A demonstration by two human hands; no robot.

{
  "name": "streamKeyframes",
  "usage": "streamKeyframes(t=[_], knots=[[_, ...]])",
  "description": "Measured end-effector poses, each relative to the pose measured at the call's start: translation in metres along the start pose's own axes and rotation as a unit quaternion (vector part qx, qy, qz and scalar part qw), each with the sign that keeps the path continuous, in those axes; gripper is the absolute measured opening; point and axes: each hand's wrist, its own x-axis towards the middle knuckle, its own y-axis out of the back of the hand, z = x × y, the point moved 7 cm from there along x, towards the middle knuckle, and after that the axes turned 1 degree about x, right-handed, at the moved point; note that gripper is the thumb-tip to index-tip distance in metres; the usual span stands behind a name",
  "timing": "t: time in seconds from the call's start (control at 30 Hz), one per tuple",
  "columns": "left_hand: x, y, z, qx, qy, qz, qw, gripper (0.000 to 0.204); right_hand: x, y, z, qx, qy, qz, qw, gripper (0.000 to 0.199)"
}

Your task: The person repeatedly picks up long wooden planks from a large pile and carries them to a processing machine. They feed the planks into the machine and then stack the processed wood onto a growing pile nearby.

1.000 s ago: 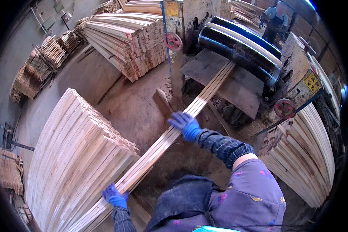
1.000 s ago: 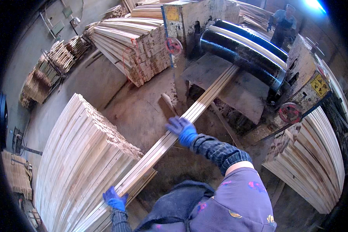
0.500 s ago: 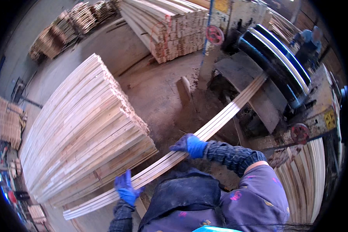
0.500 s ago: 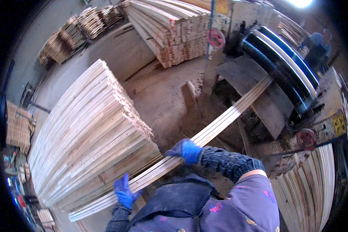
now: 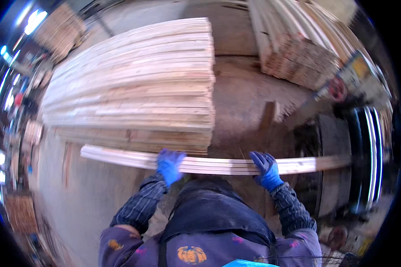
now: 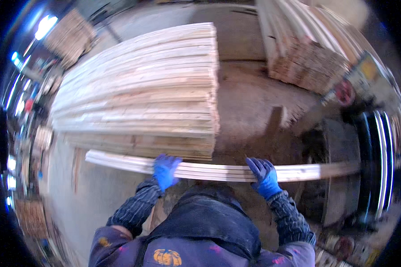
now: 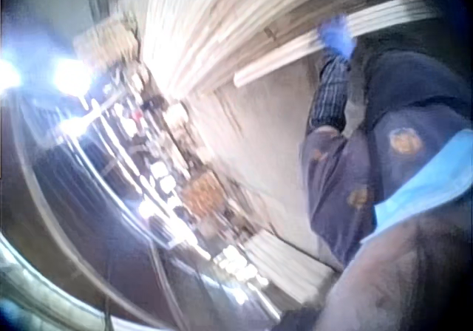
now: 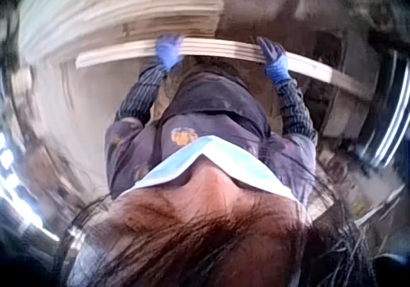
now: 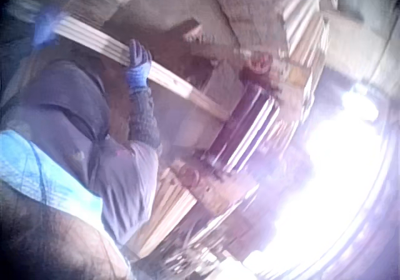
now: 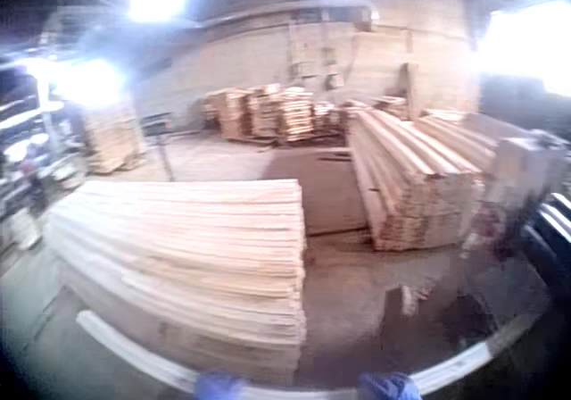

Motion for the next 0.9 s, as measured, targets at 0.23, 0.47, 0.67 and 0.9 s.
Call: streamKeyframes(t=[0.23, 0.47, 0.67, 0.9], knots=[[-0.021, 0.022, -0.034, 0.037, 0.015, -0.04, 0.998, 0.105, 0.023, -0.018, -0.022, 0.059, 0.038, -0.076, 0.995, 0.087], [-0.079, 0.027, -0.162, 0.155, 0.162, -0.093, 0.97, 0.084, 0.024, -0.021, -0.005, 0.046, 0.024, -0.122, 0.991, 0.092], [-0.04, -0.008, -0.092, 0.1, 0.105, -0.081, 0.986, 0.058, 0.077, -0.021, -0.054, 0.122, 0.012, -0.184, 0.975, 0.065], [-0.016, 0.005, -0.009, -0.098, -0.04, -0.034, 0.994, 0.052, 0.176, -0.047, -0.126, 0.147, 0.119, -0.152, 0.97, 0.048]])
